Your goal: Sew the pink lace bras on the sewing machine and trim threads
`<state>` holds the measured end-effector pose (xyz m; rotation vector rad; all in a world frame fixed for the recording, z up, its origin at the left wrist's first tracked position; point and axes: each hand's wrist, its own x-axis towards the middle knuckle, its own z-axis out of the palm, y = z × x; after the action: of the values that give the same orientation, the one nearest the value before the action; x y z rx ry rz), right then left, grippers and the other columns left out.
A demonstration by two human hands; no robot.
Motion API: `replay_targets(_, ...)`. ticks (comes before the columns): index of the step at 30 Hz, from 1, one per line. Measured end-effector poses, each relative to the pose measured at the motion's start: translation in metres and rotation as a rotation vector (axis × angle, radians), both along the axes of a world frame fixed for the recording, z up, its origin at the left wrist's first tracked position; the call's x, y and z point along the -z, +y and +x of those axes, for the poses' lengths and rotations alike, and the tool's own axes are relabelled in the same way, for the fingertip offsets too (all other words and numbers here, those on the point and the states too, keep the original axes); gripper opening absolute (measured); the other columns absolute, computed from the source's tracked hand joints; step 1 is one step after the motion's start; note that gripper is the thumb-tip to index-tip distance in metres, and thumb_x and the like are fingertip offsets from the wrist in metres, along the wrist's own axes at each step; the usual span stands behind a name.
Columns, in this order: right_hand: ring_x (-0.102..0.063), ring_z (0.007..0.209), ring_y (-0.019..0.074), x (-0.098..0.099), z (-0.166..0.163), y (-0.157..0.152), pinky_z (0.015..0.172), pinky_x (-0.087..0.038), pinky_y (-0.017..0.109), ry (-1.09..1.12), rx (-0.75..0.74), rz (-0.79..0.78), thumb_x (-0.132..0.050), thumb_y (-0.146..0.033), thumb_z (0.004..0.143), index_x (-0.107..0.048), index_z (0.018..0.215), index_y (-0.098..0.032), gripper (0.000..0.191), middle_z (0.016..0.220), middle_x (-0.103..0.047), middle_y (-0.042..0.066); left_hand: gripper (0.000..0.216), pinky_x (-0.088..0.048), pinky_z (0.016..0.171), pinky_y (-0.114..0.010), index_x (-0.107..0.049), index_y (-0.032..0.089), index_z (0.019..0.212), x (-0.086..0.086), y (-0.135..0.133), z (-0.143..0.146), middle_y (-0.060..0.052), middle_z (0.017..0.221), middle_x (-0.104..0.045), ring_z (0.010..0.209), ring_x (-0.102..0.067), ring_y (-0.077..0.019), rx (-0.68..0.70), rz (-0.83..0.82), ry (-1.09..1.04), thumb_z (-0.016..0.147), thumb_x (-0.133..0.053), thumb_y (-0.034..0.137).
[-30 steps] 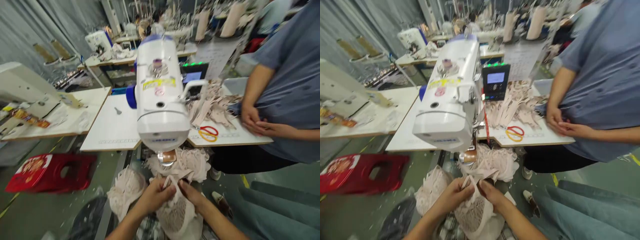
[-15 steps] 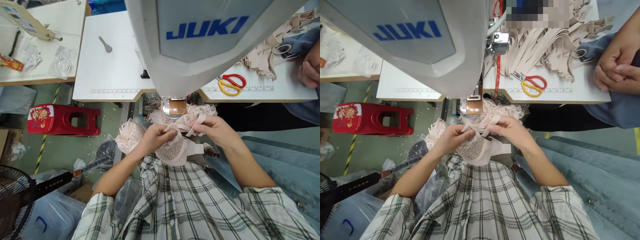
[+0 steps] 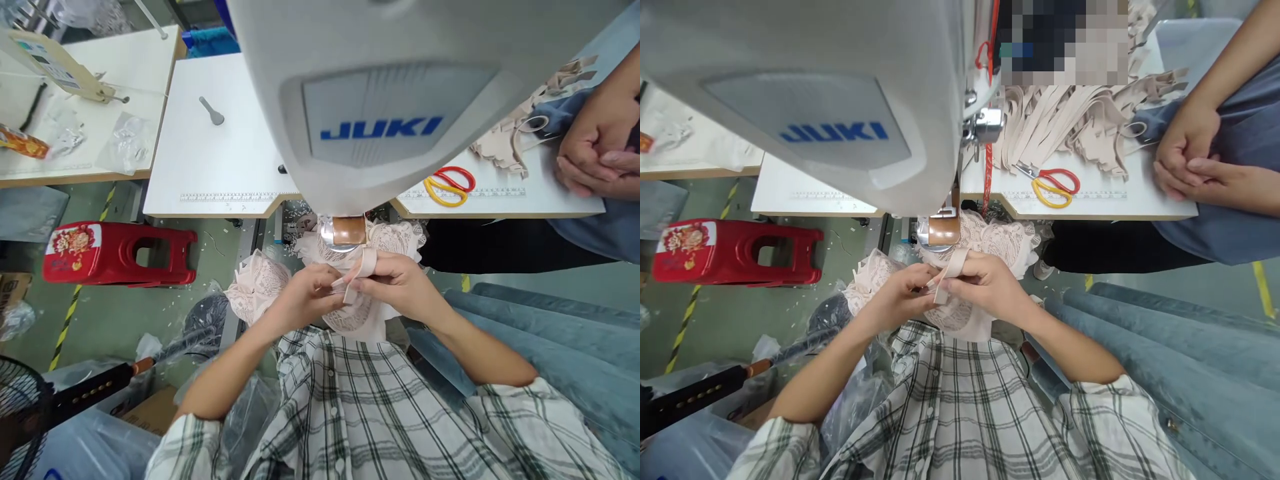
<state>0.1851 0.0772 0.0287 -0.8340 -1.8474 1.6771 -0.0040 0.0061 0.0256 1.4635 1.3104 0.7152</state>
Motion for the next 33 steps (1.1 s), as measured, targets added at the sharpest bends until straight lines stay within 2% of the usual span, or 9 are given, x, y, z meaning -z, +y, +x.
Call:
replay_targets(2,-0.069,0.077,0.0153,-0.003,0.001,0.004,0.068,-0.055,0.026,0.103,0.050,-0.159,-0.074,-0.035,0.084,-0.081,0.088,-0.026,0.012,0.086,-0.075,0.002,0.026,-0.050,0.073,-0.026,-0.064,0.016,0.076,0.006,-0.011,0.014,-0.007,0.090,-0.068,0.085,-0.062,-0.0175,-0.188,0.175,-0.035,0.092,-0.060,0.037)
replay_targets(5,-0.069,0.073,0.0140,-0.004,0.002,0.016,0.065,-0.055,0.025,0.124,0.070,-0.281,-0.077,-0.041,0.080,-0.081,0.087,-0.025,0.018,0.083,-0.076,0.002,0.019,-0.049,0.061,-0.023,-0.062,0.018,0.099,0.015,-0.020,0.030,-0.003,0.080,-0.067,0.068,-0.061,-0.0135,-0.402,0.380,0.036,0.098,-0.053,0.034)
replay_targets(8,-0.068,0.072,0.0140,-0.004,0.004,0.037,0.062,-0.055,0.025,0.082,0.065,-0.326,-0.076,-0.050,0.079,-0.080,0.091,-0.024,0.030,0.084,-0.076,0.004,0.026,-0.046,0.055,-0.020,-0.058,0.019,0.124,0.013,-0.012,0.026,0.001,0.073,-0.068,0.058,-0.060,-0.0109,-0.302,0.654,0.221,0.099,-0.051,0.024)
replay_targets(10,-0.067,0.070,0.0139,-0.003,0.004,0.053,0.062,-0.055,0.025,0.067,0.094,-0.313,-0.074,-0.054,0.079,-0.079,0.091,-0.022,0.035,0.084,-0.075,0.004,0.029,-0.043,0.052,-0.018,-0.062,0.020,0.124,0.005,-0.001,0.014,0.003,0.065,-0.067,0.054,-0.059,-0.0097,-0.181,0.746,0.338,0.099,-0.049,0.018)
replay_targets(16,-0.051,0.055,0.0110,-0.006,-0.009,0.086,0.056,-0.046,0.026,-0.006,0.222,-0.042,-0.075,-0.038,0.076,-0.066,0.076,-0.020,0.020,0.063,-0.060,-0.002,0.024,-0.057,0.065,-0.020,-0.075,0.019,0.110,-0.017,0.024,-0.007,-0.005,0.095,-0.081,0.075,-0.075,-0.0140,-0.230,0.451,0.291,0.096,-0.055,0.019)
replay_targets(20,-0.051,0.066,0.0139,-0.007,-0.026,0.092,0.063,-0.044,0.029,-0.051,0.302,0.226,-0.066,-0.030,0.079,-0.061,0.075,-0.020,0.013,0.074,-0.059,0.001,0.024,-0.060,0.063,-0.022,-0.075,0.018,0.110,-0.021,0.026,-0.004,-0.006,0.098,-0.081,0.079,-0.077,-0.0170,-0.223,0.370,0.221,0.095,-0.056,0.021)
replay_targets(23,-0.054,0.080,0.0178,-0.004,-0.036,0.096,0.064,-0.044,0.030,-0.058,0.288,0.365,-0.061,-0.036,0.081,-0.058,0.070,-0.019,0.021,0.092,-0.061,0.006,0.024,-0.060,0.063,-0.021,-0.075,0.016,0.110,-0.021,0.026,-0.002,-0.007,0.098,-0.081,0.078,-0.077,-0.0170,-0.226,0.374,0.212,0.095,-0.057,0.020)
replay_targets(28,-0.050,0.076,0.0194,0.001,-0.040,0.100,0.070,-0.046,0.034,-0.116,0.255,0.426,-0.057,-0.049,0.084,-0.049,0.063,-0.022,0.036,0.072,-0.053,0.002,0.023,-0.058,0.061,-0.019,-0.075,0.013,0.109,-0.020,0.024,-0.001,-0.007,0.092,-0.081,0.071,-0.076,-0.0142,-0.219,0.442,0.218,0.094,-0.057,0.016)
replay_targets(33,-0.043,0.060,0.0147,0.002,-0.039,0.104,0.065,-0.047,0.033,-0.120,0.189,0.346,-0.062,-0.048,0.081,-0.050,0.067,-0.022,0.031,0.061,-0.044,-0.003,0.023,-0.057,0.059,-0.019,-0.074,0.014,0.109,-0.017,0.026,0.000,-0.005,0.086,-0.081,0.064,-0.073,-0.0120,-0.214,0.468,0.231,0.094,-0.057,0.015)
